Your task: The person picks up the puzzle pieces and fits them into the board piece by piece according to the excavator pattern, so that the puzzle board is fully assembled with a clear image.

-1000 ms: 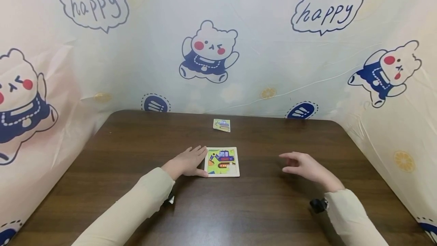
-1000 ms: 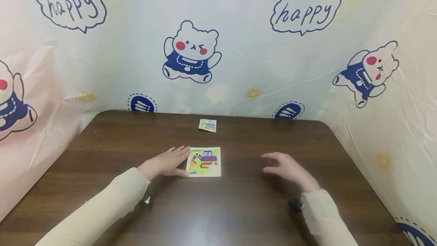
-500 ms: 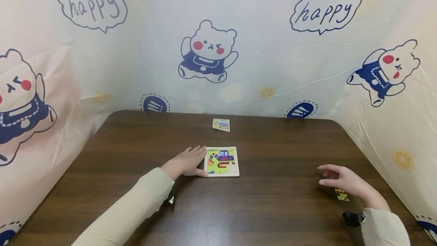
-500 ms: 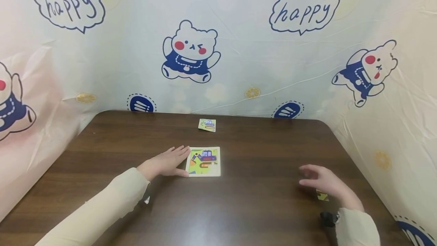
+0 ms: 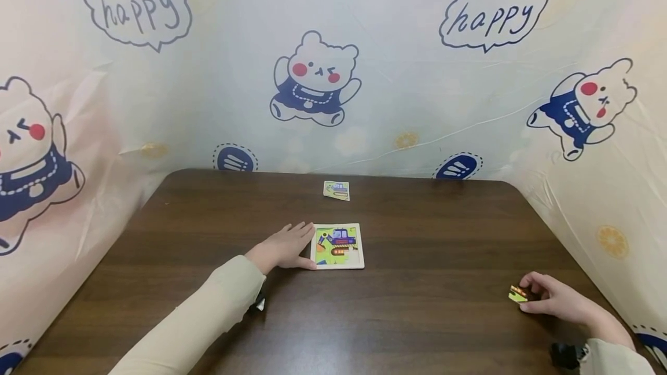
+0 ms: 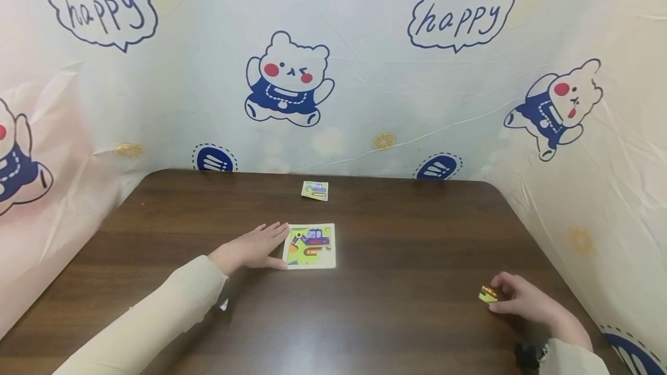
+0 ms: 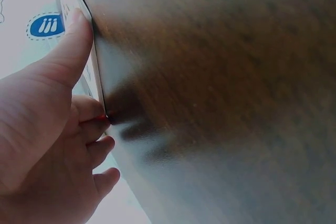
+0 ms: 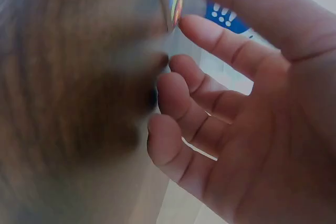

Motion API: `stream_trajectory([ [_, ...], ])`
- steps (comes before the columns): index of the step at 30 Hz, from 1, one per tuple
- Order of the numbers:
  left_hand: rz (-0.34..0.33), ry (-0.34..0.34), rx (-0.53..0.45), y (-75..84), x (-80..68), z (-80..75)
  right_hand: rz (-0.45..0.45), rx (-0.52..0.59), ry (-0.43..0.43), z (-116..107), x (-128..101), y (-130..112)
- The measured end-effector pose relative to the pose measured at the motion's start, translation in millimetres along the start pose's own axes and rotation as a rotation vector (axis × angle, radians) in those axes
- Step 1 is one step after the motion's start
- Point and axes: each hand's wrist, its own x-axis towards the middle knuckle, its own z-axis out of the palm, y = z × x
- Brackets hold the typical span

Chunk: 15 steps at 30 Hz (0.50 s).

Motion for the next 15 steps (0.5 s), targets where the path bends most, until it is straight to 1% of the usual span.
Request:
stream_trajectory([
  [2, -0.001, 0.0, -0.004, 0.1, -0.1, -0.3, -0.041, 0.005, 0.009, 0.9, -0.4, 4.0],
  [4, -0.002, 0.0, 0.0, 0.1, -0.1, -0.5, -0.06, -0.003, 0.028, 1.8, -0.5, 6.6],
  [10, -0.005, 0.001, 0.007, 0.2, -0.2, -0.3, -0.051, -0.053, 0.085, 4.5, 0.6, 3.8],
  [15, -0.001, 0.003, -0.003, 0.9, -1.1, -0.7, -0.051, -0.075, 0.134, 7.2, 0.1, 2.0],
])
